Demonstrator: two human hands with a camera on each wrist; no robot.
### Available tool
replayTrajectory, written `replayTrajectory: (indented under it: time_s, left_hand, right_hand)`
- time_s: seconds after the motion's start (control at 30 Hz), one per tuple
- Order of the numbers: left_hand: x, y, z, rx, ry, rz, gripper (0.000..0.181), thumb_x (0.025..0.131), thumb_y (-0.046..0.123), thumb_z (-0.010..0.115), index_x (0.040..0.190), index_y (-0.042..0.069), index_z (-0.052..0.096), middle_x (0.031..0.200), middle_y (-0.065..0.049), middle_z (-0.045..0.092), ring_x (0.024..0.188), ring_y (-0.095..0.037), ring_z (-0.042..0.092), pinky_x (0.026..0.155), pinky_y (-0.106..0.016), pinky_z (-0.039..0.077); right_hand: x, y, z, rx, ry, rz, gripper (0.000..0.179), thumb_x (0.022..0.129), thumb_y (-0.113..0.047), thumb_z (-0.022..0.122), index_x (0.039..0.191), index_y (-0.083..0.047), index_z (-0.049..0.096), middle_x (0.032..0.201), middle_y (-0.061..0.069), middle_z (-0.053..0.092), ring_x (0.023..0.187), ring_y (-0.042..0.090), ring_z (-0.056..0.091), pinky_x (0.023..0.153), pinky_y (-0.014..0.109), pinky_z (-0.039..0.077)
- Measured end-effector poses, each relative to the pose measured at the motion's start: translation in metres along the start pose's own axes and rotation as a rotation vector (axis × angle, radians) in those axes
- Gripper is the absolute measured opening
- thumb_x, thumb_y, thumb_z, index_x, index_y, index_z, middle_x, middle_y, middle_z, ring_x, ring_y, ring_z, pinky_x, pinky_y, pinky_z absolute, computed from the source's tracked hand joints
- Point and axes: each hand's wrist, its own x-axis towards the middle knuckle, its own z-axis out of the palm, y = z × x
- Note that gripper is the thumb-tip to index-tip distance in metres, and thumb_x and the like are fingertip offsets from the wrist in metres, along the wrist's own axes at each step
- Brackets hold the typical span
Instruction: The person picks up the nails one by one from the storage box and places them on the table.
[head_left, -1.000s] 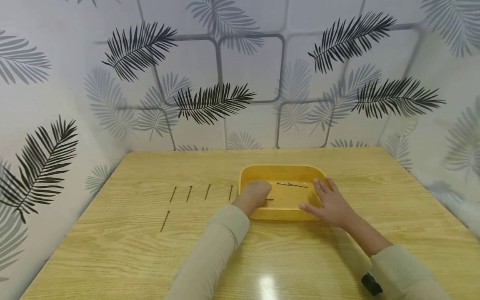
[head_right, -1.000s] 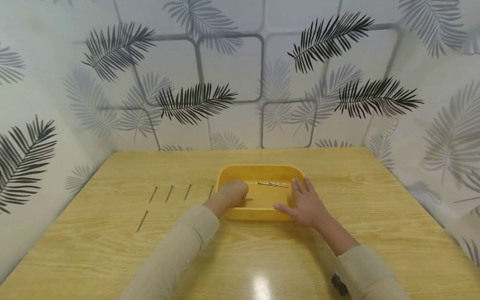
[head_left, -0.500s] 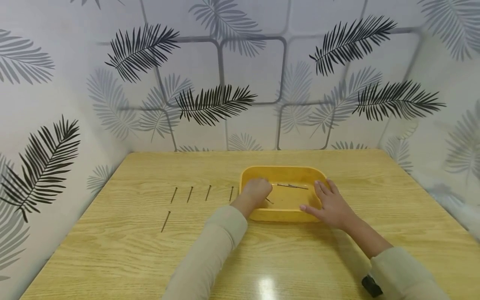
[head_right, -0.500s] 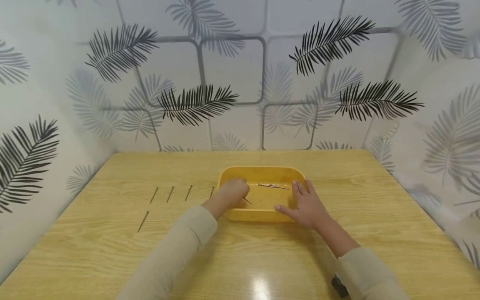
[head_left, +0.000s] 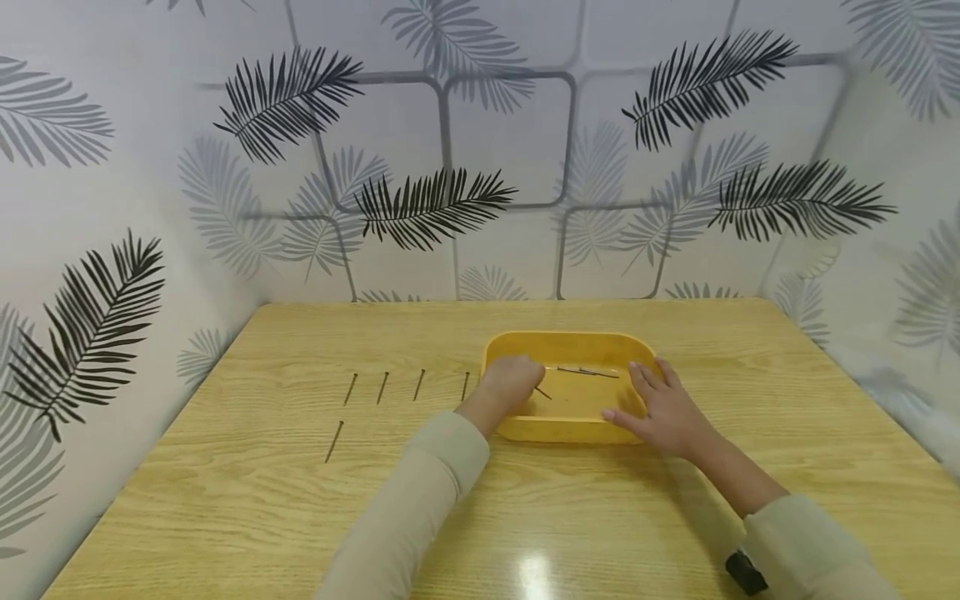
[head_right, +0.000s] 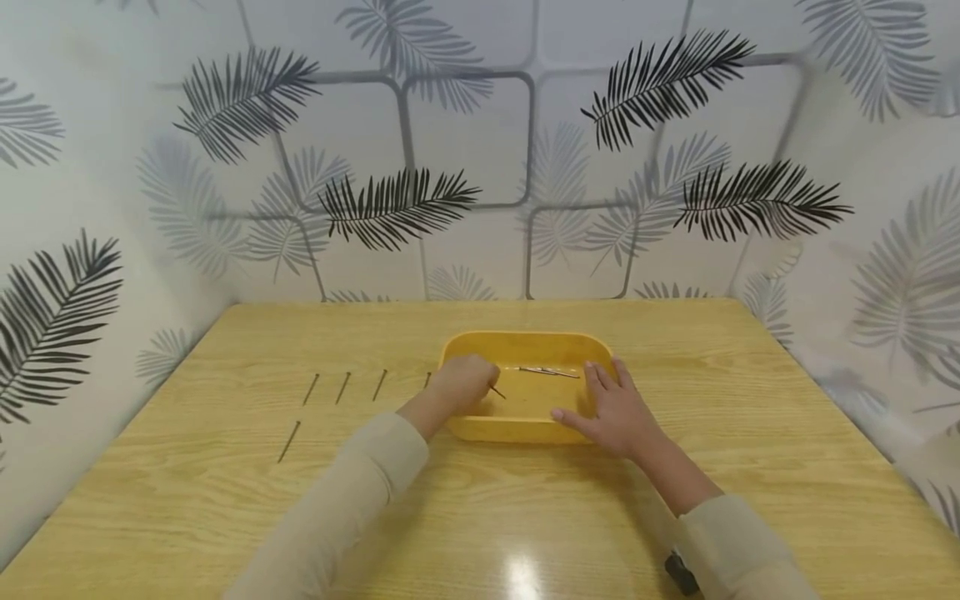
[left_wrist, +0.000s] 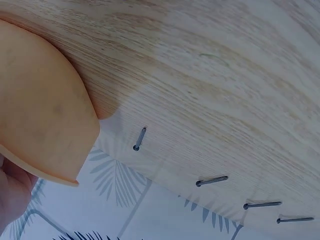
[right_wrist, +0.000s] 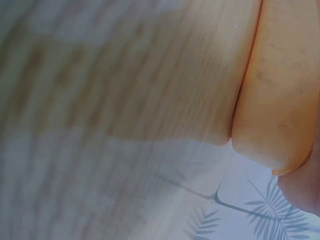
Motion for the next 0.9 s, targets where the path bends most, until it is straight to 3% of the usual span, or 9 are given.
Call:
replayTrajectory:
  time_s: [0.2, 0.3, 0.37, 0.53, 0.6, 0.7, 0.77, 0.9]
  left_hand:
    - [0.0, -0.006, 0.002, -0.264, 0.02, -0.053, 0.018, 0.088, -0.003, 0.053, 0.092, 0.006, 0.068, 0.094, -0.005, 0.069, 0.088, -0.016, 0.064, 0.072, -0.023, 0.052]
    - [-0.002, -0.009, 0.002, -0.349, 0.031, -0.037, 0.017, 0.086, -0.004, 0.055, 0.095, 0.002, 0.068, 0.097, -0.008, 0.069, 0.093, -0.019, 0.064, 0.078, -0.026, 0.052]
    - [-0.003, -0.012, 0.003, -0.388, 0.052, -0.021, 0.016, 0.085, -0.003, 0.056, 0.094, 0.001, 0.068, 0.096, -0.009, 0.069, 0.087, -0.017, 0.063, 0.076, -0.024, 0.052]
    - [-0.005, -0.014, 0.004, -0.438, 0.094, -0.013, 0.014, 0.086, 0.003, 0.054, 0.087, -0.001, 0.068, 0.082, -0.011, 0.068, 0.062, -0.011, 0.047, 0.057, -0.019, 0.04]
    - [-0.005, -0.013, 0.004, -0.438, 0.098, -0.031, 0.014, 0.088, 0.006, 0.055, 0.089, -0.001, 0.067, 0.084, -0.011, 0.068, 0.064, -0.012, 0.053, 0.058, -0.019, 0.042]
    - [-0.006, -0.011, 0.005, -0.426, 0.119, -0.074, 0.017, 0.089, 0.011, 0.06, 0.099, 0.0, 0.067, 0.095, -0.01, 0.07, 0.082, -0.016, 0.064, 0.07, -0.022, 0.051]
    - [-0.007, -0.009, 0.006, -0.426, 0.153, -0.107, 0.021, 0.089, 0.015, 0.062, 0.102, 0.0, 0.067, 0.099, -0.009, 0.07, 0.088, -0.018, 0.066, 0.075, -0.023, 0.053]
    - [-0.008, -0.005, 0.005, -0.445, 0.272, -0.159, 0.02, 0.087, 0.018, 0.064, 0.099, 0.002, 0.067, 0.094, -0.008, 0.07, 0.083, -0.017, 0.066, 0.071, -0.023, 0.053]
  right_hand:
    - [0.0, 0.0, 0.0, -0.004, 0.007, -0.006, 0.089, 0.087, -0.055, 0.051, 0.14, 0.012, 0.025, 0.145, 0.033, 0.025, 0.137, 0.052, 0.007, 0.106, 0.066, 0.013]
    - [0.0, -0.001, 0.0, -0.005, 0.006, -0.008, 0.089, 0.087, -0.055, 0.05, 0.14, 0.012, 0.025, 0.145, 0.033, 0.025, 0.136, 0.052, 0.007, 0.106, 0.066, 0.013]
    - [0.0, -0.001, 0.0, -0.007, 0.005, -0.008, 0.089, 0.087, -0.054, 0.05, 0.14, 0.012, 0.025, 0.145, 0.033, 0.025, 0.136, 0.052, 0.007, 0.106, 0.066, 0.013]
    - [0.0, -0.001, -0.001, -0.012, 0.005, -0.01, 0.088, 0.088, -0.053, 0.051, 0.14, 0.012, 0.024, 0.145, 0.033, 0.025, 0.136, 0.052, 0.007, 0.107, 0.066, 0.013]
    - [0.0, 0.0, -0.001, -0.012, 0.006, -0.011, 0.088, 0.088, -0.053, 0.051, 0.14, 0.012, 0.024, 0.145, 0.033, 0.025, 0.136, 0.052, 0.007, 0.107, 0.066, 0.013]
    - [0.0, 0.0, 0.0, -0.012, 0.009, -0.014, 0.088, 0.087, -0.054, 0.051, 0.14, 0.012, 0.025, 0.145, 0.033, 0.025, 0.136, 0.053, 0.008, 0.106, 0.067, 0.014]
    - [0.0, 0.0, 0.0, -0.014, 0.01, -0.015, 0.088, 0.087, -0.054, 0.051, 0.14, 0.012, 0.025, 0.145, 0.033, 0.026, 0.136, 0.053, 0.008, 0.106, 0.067, 0.014]
    - [0.0, 0.0, -0.001, -0.015, 0.01, -0.026, 0.087, 0.088, -0.053, 0.051, 0.14, 0.012, 0.025, 0.145, 0.032, 0.026, 0.136, 0.053, 0.007, 0.107, 0.066, 0.013]
